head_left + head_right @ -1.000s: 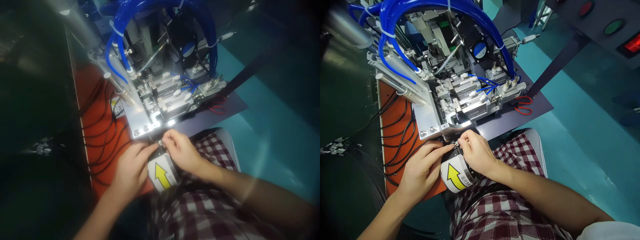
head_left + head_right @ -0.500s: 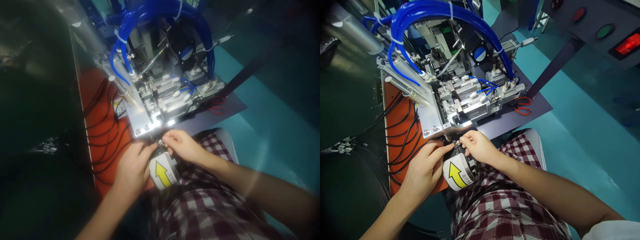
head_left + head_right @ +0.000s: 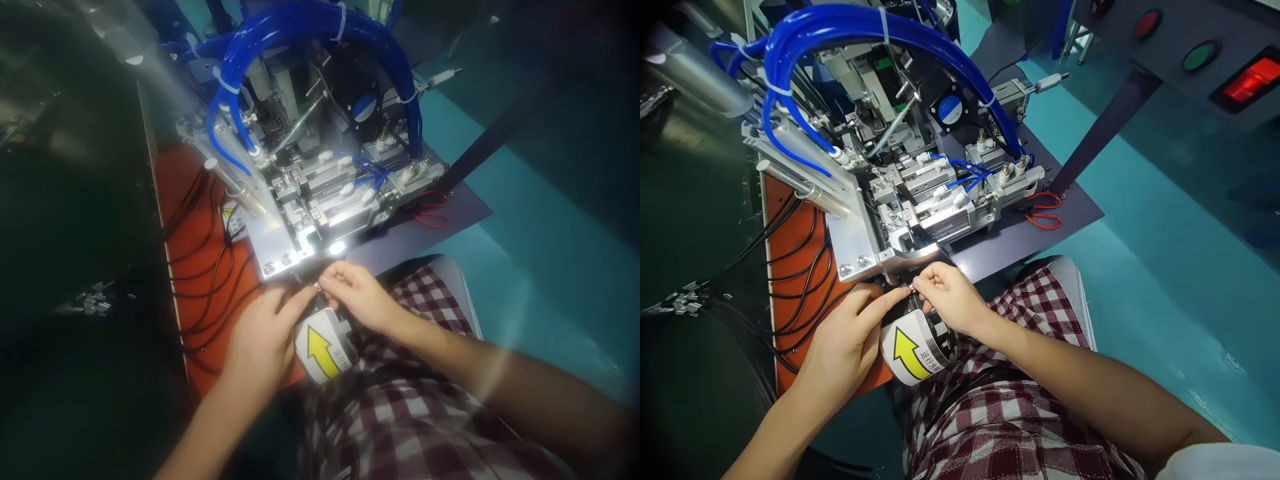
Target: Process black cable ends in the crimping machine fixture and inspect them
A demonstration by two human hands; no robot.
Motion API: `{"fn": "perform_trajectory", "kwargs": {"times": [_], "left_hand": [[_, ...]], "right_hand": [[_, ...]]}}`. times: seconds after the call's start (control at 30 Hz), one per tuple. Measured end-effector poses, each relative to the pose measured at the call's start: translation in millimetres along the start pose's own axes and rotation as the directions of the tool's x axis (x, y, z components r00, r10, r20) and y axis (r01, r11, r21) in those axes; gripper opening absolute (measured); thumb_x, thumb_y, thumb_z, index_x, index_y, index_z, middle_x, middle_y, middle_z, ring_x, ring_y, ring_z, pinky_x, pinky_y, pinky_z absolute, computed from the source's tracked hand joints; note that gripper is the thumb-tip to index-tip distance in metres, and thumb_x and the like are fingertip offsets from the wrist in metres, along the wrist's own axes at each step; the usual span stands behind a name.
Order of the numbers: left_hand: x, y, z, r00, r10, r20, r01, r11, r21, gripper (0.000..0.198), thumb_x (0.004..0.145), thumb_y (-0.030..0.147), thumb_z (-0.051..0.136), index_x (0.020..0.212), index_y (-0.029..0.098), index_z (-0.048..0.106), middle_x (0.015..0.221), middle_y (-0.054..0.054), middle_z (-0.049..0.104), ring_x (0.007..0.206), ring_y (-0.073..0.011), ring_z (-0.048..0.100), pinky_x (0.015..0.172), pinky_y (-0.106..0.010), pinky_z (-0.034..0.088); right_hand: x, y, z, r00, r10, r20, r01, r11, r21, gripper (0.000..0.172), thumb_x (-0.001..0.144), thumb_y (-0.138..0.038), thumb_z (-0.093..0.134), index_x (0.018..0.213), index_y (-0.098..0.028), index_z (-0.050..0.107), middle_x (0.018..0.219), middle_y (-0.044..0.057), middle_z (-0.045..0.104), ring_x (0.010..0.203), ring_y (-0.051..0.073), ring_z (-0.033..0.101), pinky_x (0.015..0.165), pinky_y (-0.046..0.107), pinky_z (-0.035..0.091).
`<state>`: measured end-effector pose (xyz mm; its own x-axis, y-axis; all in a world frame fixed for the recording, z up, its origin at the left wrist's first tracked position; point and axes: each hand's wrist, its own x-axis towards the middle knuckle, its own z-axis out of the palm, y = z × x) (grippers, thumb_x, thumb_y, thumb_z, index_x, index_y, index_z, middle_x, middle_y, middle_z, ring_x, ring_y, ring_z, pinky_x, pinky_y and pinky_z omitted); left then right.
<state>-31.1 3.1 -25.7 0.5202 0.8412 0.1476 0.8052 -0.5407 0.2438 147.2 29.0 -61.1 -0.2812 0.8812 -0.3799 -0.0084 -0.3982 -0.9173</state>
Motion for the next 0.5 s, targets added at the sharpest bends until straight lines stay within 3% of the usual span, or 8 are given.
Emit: {"fn": "perform_trajectory", "kwargs": {"times": [0.13, 0.2, 0.37, 0.5], "left_hand": [[0.9, 3.5, 0.7, 0.999, -0.042, 0.019, 0.041, 0.999, 0.032, 0.038, 0.09, 0.01, 0.037, 0.116, 0.016, 0.064, 0.087, -0.008, 0.059, 0.072, -0.0181, 0.06, 0.056, -0.028, 0.049], [0.1, 1.8, 2.1, 0.999, -0.053, 0.009, 0.053, 0.999, 0.011, 0.038, 0.09, 0.01, 0.037, 0.115, 0.016, 0.065, 0.088, -0.008, 0.059, 0.076, -0.0188, 0.061, 0.06, -0.029, 0.05], [-5.0, -9.3, 2.9, 1.0, -0.007, -0.02, 0.004, 0.983, -0.182, 0.034, 0.092, 0.011, 0.041, 0.116, 0.02, 0.062, 0.097, -0.006, 0.06, 0.088, -0.0158, 0.06, 0.072, -0.026, 0.052], [-16.1, -13.7, -2.8, 0.985, -0.172, -0.023, 0.16, 0.953, -0.255, 0.022, 0.091, 0.018, 0.051, 0.11, 0.019, 0.059, 0.101, -0.004, 0.064, 0.092, -0.0156, 0.062, 0.08, -0.026, 0.052]], "right_hand": [[-3.9, 4.4, 4.0, 0.978, -0.183, -0.101, 0.155, 0.959, -0.237, 0.017, 0.09, -0.027, 0.049, 0.074, -0.02, 0.047, 0.059, -0.005, 0.049, 0.056, 0.011, 0.049, 0.058, 0.026, 0.039], [-5.3, 7.0, 5.1, 0.963, -0.234, -0.13, 0.191, 0.941, -0.278, 0.017, 0.09, -0.027, 0.048, 0.074, -0.02, 0.046, 0.062, -0.005, 0.048, 0.057, 0.011, 0.047, 0.057, 0.026, 0.038], [-4.2, 8.6, 1.2, 0.998, -0.068, -0.005, 0.068, 0.998, -0.002, 0.023, 0.092, -0.034, 0.047, 0.075, -0.019, 0.05, 0.065, -0.004, 0.052, 0.055, 0.01, 0.049, 0.058, 0.026, 0.042], [-4.1, 2.6, -0.2, 1.0, -0.026, -0.016, 0.027, 0.999, 0.046, 0.019, 0.087, -0.03, 0.055, 0.073, -0.018, 0.052, 0.063, -0.005, 0.054, 0.056, 0.01, 0.051, 0.06, 0.025, 0.042]]}}
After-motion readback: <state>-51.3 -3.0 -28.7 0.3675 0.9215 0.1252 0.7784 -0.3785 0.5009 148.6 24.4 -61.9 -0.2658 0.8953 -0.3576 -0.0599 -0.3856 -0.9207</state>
